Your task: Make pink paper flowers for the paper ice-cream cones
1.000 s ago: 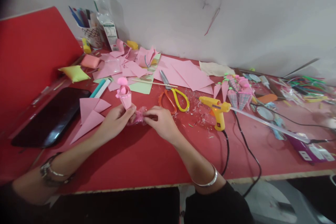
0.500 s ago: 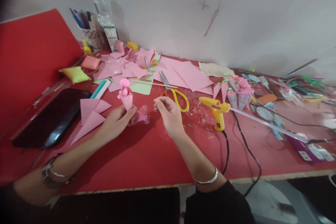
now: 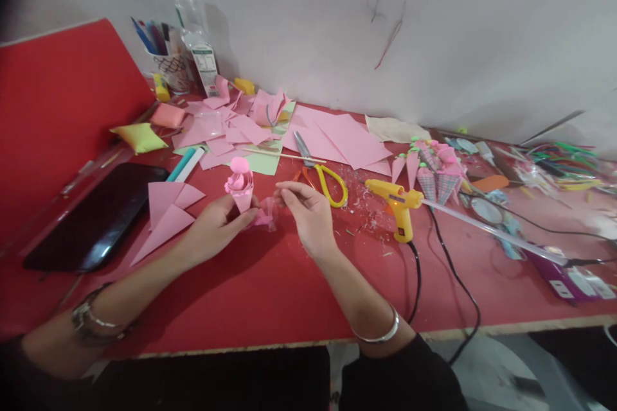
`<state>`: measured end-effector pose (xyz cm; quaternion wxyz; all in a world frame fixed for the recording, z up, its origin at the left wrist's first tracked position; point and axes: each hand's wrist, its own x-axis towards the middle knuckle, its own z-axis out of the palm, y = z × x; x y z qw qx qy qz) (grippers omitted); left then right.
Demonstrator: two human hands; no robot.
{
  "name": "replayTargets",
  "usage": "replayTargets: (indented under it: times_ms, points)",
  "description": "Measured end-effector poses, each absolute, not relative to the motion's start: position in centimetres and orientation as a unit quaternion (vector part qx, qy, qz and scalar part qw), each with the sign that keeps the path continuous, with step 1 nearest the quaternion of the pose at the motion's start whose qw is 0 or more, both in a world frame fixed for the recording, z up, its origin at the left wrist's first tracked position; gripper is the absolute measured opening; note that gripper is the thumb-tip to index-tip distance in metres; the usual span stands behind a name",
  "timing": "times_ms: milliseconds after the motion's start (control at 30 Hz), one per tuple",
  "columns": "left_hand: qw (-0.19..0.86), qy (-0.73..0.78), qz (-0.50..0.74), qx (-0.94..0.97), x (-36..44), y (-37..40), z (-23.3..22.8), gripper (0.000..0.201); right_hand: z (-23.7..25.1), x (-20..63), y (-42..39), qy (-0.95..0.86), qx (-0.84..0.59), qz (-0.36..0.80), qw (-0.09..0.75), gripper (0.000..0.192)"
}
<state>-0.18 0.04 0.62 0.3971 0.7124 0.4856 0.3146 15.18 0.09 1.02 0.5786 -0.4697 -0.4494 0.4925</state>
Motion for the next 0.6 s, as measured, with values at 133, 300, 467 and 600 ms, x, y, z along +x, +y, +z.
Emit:
replayTargets:
  times_ms: [133,300,467,600]
  points:
    - [0.455,0.445,0.332,0.697,-0.1,0.0,0.9,0.018,1.2,15.1,-0.1,-0.469,-0.469,0.476,0.577,0.010]
    - [0.500,0.387,0.353,0.690,0.1,-0.4,1.6,0.014,1.6,14.8,-0.4,-0.496,-0.495,0.428,0.571,0.004]
    - [0.581,0.346,0.334,0.657,0.0,-0.5,1.2,0.019,1.9,14.9,-0.7,-0.554,-0.502,0.363,0.556,0.009]
    - [0.609,0.343,0.338,0.630,-0.1,-0.3,0.7,0.024,2.1,15.0,-0.8,-0.606,-0.499,0.306,0.538,0.018]
